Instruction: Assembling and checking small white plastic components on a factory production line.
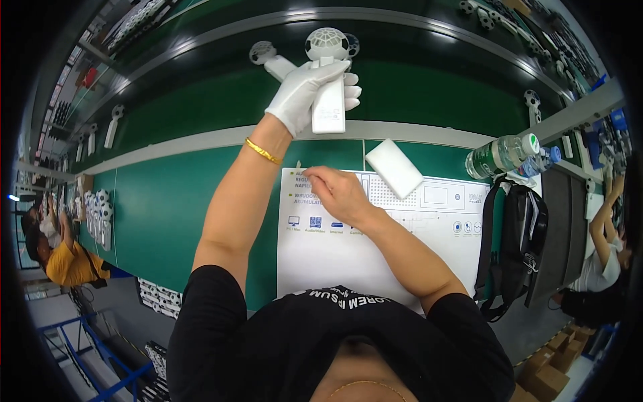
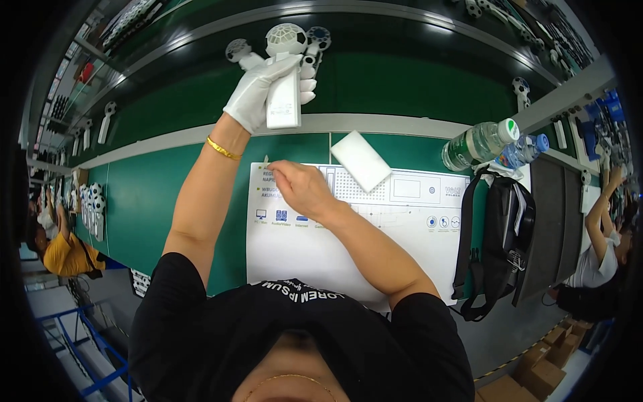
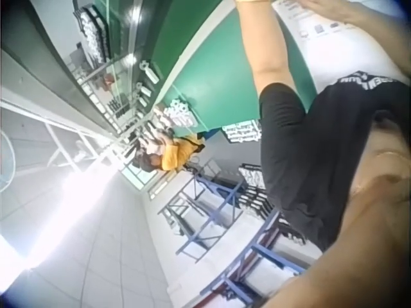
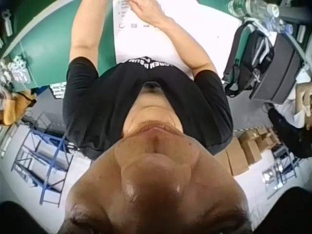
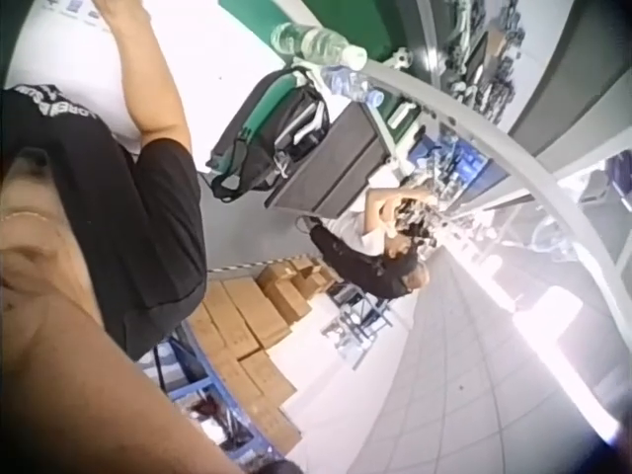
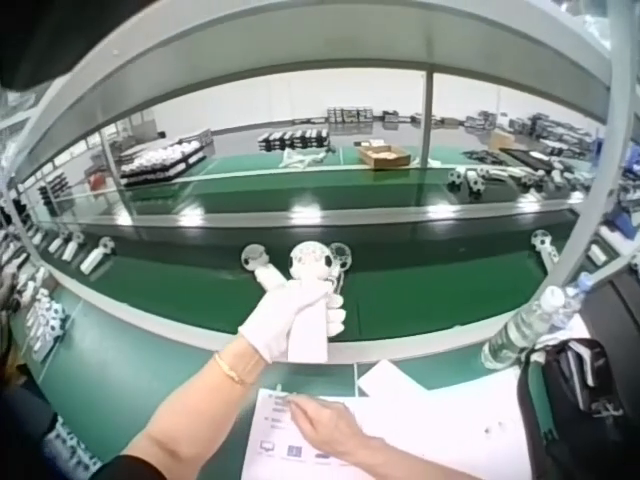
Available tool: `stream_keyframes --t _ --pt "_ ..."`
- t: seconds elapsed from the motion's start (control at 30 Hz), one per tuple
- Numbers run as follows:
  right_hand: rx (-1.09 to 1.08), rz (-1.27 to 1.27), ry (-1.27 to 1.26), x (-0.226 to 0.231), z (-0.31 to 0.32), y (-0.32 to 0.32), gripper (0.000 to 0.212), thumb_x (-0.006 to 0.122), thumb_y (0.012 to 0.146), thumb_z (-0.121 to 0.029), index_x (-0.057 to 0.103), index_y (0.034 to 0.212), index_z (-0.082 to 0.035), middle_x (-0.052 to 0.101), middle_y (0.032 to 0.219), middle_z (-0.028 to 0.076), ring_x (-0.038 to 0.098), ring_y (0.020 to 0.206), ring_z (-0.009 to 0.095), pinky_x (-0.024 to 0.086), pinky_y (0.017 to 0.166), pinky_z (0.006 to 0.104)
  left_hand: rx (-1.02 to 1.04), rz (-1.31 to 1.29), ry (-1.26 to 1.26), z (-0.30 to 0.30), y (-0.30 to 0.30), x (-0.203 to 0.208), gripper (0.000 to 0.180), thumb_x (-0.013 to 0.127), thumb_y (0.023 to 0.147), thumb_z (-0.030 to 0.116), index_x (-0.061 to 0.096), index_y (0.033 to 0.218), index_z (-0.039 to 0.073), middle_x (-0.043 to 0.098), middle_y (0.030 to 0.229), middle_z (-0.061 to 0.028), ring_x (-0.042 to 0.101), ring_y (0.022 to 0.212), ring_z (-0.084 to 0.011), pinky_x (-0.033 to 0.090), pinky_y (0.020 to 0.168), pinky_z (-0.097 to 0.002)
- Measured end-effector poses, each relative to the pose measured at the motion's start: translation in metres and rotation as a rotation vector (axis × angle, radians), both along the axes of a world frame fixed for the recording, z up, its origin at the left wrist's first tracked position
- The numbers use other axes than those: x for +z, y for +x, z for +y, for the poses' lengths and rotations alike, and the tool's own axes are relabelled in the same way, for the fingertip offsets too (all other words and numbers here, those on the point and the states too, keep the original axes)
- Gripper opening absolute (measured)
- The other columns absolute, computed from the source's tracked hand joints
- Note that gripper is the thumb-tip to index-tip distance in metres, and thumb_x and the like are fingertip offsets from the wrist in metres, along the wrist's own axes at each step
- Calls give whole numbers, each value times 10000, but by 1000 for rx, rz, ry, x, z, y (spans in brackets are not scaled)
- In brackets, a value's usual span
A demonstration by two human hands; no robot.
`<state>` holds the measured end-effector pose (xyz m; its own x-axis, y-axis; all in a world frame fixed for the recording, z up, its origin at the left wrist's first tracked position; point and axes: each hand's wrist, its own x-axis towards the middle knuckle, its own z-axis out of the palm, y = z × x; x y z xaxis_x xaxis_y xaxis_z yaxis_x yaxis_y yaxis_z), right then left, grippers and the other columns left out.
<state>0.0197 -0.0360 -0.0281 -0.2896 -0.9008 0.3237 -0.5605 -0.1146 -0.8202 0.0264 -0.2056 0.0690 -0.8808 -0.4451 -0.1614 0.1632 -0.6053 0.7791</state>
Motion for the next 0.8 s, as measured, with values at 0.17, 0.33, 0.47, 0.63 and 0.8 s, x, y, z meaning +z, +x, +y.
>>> stream_keyframes --t 0.17,0.33,0.47,0.63,0.8 --pt "-2 1 17 1 -1 8 177 559 902 -69 645 1037 7 687 846 155 678 717 232 529 653 303 116 -91 -79 -1 46 2 345 689 866 206 527 1104 15 639 956 -143 681 799 -234 615 679 -347" --pt "-14 9 31 2 3 8 182 546 913 -72 648 1040 9 692 859 153 681 728 208 529 659 288 193 -154 -162 4 65 1 348 688 868 217 526 1091 5 642 967 -152 683 785 -231 615 669 -345" --pt "-26 9 55 4 8 6 184 541 916 -74 650 1039 8 693 865 152 680 731 199 530 661 284 277 -164 -156 12 69 -2 349 693 866 220 523 1080 3 643 961 -151 682 780 -227 614 652 -346" --pt "-42 7 62 2 14 1 188 535 918 -77 650 1040 7 691 860 147 676 724 196 527 658 280 322 -158 -163 23 71 -6 336 690 871 214 507 1070 15 641 957 -148 677 772 -215 619 671 -339" --pt "-44 16 82 4 19 -5 189 536 916 -75 651 1043 4 685 826 131 666 709 187 520 649 277 297 -110 -80 30 78 -15 311 678 882 221 529 1063 16 639 959 -139 673 783 -205 617 668 -332"
